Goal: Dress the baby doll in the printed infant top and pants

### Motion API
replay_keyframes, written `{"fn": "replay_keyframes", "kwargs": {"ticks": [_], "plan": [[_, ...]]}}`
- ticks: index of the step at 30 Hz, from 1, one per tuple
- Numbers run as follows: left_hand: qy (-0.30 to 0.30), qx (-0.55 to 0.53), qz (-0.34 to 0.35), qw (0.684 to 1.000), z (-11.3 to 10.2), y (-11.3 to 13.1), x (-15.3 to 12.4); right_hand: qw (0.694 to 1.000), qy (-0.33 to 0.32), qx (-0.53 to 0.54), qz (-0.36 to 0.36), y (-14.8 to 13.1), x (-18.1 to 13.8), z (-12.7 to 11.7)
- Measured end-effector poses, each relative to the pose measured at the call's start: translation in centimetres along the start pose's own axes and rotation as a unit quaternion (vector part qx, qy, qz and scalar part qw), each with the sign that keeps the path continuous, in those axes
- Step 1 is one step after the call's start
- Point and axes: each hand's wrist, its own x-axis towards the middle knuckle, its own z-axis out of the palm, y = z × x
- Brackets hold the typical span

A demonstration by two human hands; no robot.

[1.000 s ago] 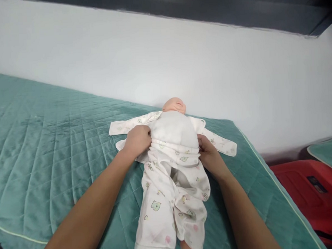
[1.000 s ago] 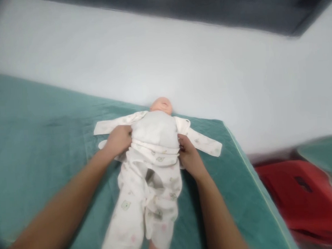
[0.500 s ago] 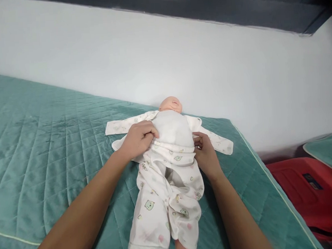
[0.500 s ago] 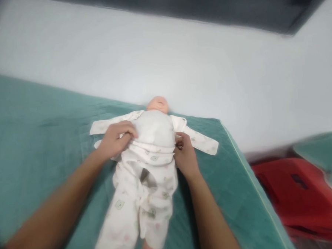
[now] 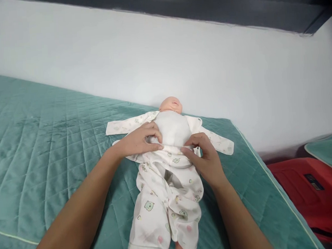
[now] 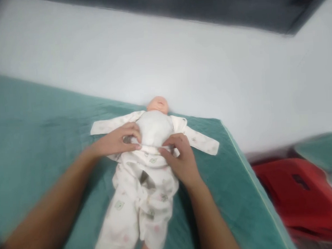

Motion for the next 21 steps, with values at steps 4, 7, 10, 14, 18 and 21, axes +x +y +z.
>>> {"fn": "replay_keyframes", "kwargs": {"ticks": [4,7,10,14,18,21], "plan": [[-0.058,0.005,-0.017,0.998,-0.6,0.2,-0.3,0.996,-0.078,-0.036,-0.001,-0.5,0.1,-0.5],[-0.064,0.014,-0.02,0.998,-0.6,0.6,-0.4,0.991,-0.108,-0.074,0.01,-0.8,0.0,-0.7],[-0.051,0.021,-0.003,0.998,-0.4,0.9,-0.4,0.989,-0.12,-0.088,0.012,-1.0,-0.3,-0.7],[-0.008,0.023,-0.012,1.0,-0.1,0.8,0.0,0.989,-0.127,-0.071,-0.006,-0.9,0.2,-0.5],[0.084,0.004,-0.073,0.994,0.7,-0.5,1.3,0.994,-0.062,-0.076,0.049,0.3,2.3,0.4],[0.144,-0.054,-0.1,0.983,1.4,-1.9,2.5,0.991,-0.021,-0.017,0.131,1.5,4.0,1.1]]}}
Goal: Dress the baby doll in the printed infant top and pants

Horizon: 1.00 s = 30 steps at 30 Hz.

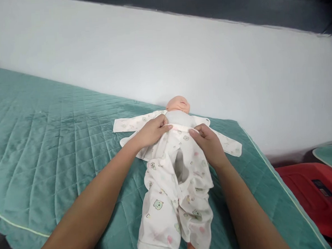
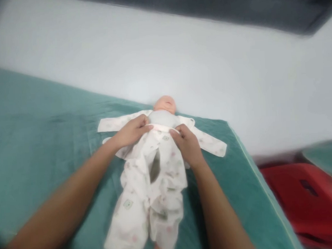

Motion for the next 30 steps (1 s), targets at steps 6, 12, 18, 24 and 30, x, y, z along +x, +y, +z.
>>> {"fn": "replay_keyframes", "kwargs": {"ticks": [6,12,18,24,30], "plan": [[-0.016,-0.195,-0.072,0.978,-0.5,-1.7,0.4,0.971,0.008,0.206,0.123,0.6,0.7,0.4],[-0.079,-0.192,-0.111,0.972,-2.9,-2.2,-0.9,0.948,0.017,0.28,0.152,2.4,0.1,-1.3],[-0.099,-0.095,-0.125,0.983,-3.3,-2.3,-1.3,0.978,-0.137,0.102,0.123,3.5,-0.6,-3.8],[-0.023,-0.024,-0.224,0.974,-1.6,-1.6,-1.2,0.978,-0.18,0.02,0.105,3.0,-0.7,-4.1],[-0.048,0.02,-0.216,0.975,-1.7,-1.0,-1.0,0.979,-0.142,-0.066,0.128,2.6,-0.5,-3.4]]}}
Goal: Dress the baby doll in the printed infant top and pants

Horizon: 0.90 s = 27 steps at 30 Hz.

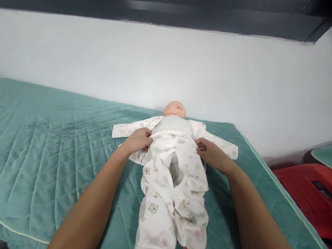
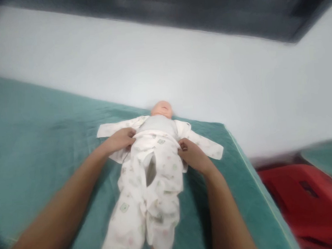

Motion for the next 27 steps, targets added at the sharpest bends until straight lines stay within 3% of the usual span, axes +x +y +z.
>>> {"fn": "replay_keyframes", "kwargs": {"ticks": [9,15,20,23,25,27], "plan": [[-0.049,-0.135,0.035,0.989,0.1,-0.9,0.0,0.985,0.125,-0.076,0.085,0.0,1.2,1.3],[-0.114,-0.202,0.04,0.972,-0.3,-1.0,-0.5,0.997,0.065,0.005,0.039,0.6,1.0,1.0],[-0.146,-0.214,0.062,0.964,-0.7,-1.5,-0.7,0.99,0.138,0.014,0.033,0.8,0.8,1.5],[-0.149,-0.2,0.064,0.966,-0.7,-1.3,-0.9,0.981,0.183,0.031,-0.054,0.1,0.5,2.0],[-0.147,-0.19,0.063,0.969,-0.7,-1.0,-1.0,0.979,0.168,0.044,-0.11,-0.1,0.3,2.0],[-0.143,-0.18,0.062,0.971,-0.6,-0.8,-1.1,0.98,0.147,0.078,-0.114,0.3,0.3,1.5]]}}
